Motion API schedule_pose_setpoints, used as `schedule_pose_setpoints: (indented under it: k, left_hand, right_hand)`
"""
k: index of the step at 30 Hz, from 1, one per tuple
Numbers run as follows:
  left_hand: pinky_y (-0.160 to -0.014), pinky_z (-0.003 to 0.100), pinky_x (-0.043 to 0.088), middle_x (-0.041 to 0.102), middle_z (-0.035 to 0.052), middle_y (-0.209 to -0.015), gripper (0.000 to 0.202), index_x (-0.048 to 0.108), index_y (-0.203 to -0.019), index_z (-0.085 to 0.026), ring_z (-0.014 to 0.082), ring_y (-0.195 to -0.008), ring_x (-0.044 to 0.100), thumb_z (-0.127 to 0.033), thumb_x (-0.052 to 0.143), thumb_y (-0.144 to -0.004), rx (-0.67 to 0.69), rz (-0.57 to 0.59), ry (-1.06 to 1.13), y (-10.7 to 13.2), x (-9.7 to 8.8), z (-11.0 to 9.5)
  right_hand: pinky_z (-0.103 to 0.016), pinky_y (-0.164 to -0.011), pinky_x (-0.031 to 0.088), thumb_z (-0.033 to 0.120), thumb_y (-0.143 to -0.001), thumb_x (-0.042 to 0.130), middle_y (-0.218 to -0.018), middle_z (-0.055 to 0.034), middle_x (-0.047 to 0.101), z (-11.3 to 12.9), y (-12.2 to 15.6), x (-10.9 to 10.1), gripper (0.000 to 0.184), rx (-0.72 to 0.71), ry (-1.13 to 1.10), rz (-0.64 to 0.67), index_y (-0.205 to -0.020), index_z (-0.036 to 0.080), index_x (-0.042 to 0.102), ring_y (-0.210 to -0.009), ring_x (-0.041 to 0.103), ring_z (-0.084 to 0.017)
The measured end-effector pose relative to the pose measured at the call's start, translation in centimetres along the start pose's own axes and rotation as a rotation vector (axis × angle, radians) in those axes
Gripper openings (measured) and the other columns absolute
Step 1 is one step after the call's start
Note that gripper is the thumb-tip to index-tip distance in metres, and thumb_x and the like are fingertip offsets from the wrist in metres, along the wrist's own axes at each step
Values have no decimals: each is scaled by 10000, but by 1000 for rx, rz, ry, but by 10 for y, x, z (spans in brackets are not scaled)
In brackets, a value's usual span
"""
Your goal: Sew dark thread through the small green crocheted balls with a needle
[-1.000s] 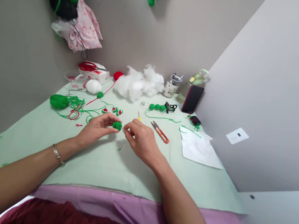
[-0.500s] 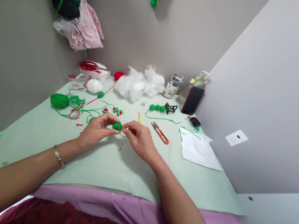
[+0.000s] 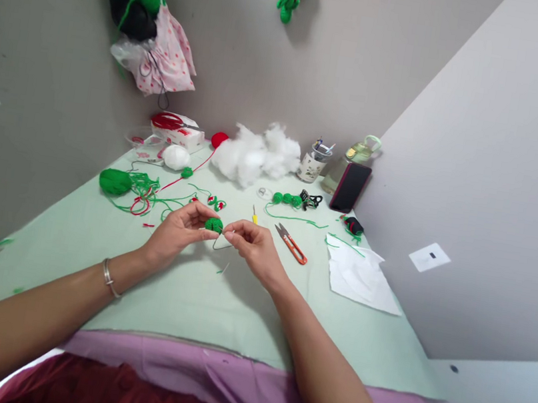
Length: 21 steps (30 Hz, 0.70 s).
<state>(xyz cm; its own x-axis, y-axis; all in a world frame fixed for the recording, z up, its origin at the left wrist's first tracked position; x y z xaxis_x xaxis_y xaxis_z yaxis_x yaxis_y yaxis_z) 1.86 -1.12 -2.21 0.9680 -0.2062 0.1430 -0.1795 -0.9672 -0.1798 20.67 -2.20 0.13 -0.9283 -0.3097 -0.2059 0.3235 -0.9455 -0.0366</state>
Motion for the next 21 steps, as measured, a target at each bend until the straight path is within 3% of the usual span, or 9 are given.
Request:
schedule_pose_setpoints:
  k: [8,16,21]
  left_hand:
    - [-860,329,495,657,8,-849,328,632,-865,-175,159,-850,617,-233,846,-624,-2,-7,19,2,3,2]
    - [-907,328,488,662,29,-986,339,627,-992,-205,172,-935,621,-261,808,-711,92,-34,-121,-1,0,10]
    - [-831,311,499,657,13,-868,274,611,-869,-182,161,-841,627,-281,814,-714,63,19,-88,1,2,12]
  right_hand:
    - [-245,-513,270,480,-790,734,-590,61,433,-6,-3,12,329,-36,-87,-55,-766,177,608,-531,340,-84]
    - [-268,-589,478,352,-805,688,-648,34,588,-5,-2,11,217,17,-58,-19,-839,201,535,-585,569,-120]
    - [-268,-592,501,324,-808,690,-651,34,594,-1,-1,13,237,12,-106,6,-791,208,485,-585,594,-119]
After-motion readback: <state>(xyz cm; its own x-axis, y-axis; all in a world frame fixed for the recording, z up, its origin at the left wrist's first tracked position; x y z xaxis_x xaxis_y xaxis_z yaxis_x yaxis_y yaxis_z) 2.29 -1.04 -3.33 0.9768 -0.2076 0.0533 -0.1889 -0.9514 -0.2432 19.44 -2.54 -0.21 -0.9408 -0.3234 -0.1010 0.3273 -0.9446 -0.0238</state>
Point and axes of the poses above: each hand's wrist, its own y-axis away from the middle knuckle, its own x-axis out of the palm, z = x × y, the point moved 1 cm from there along -y, towards the middle knuckle
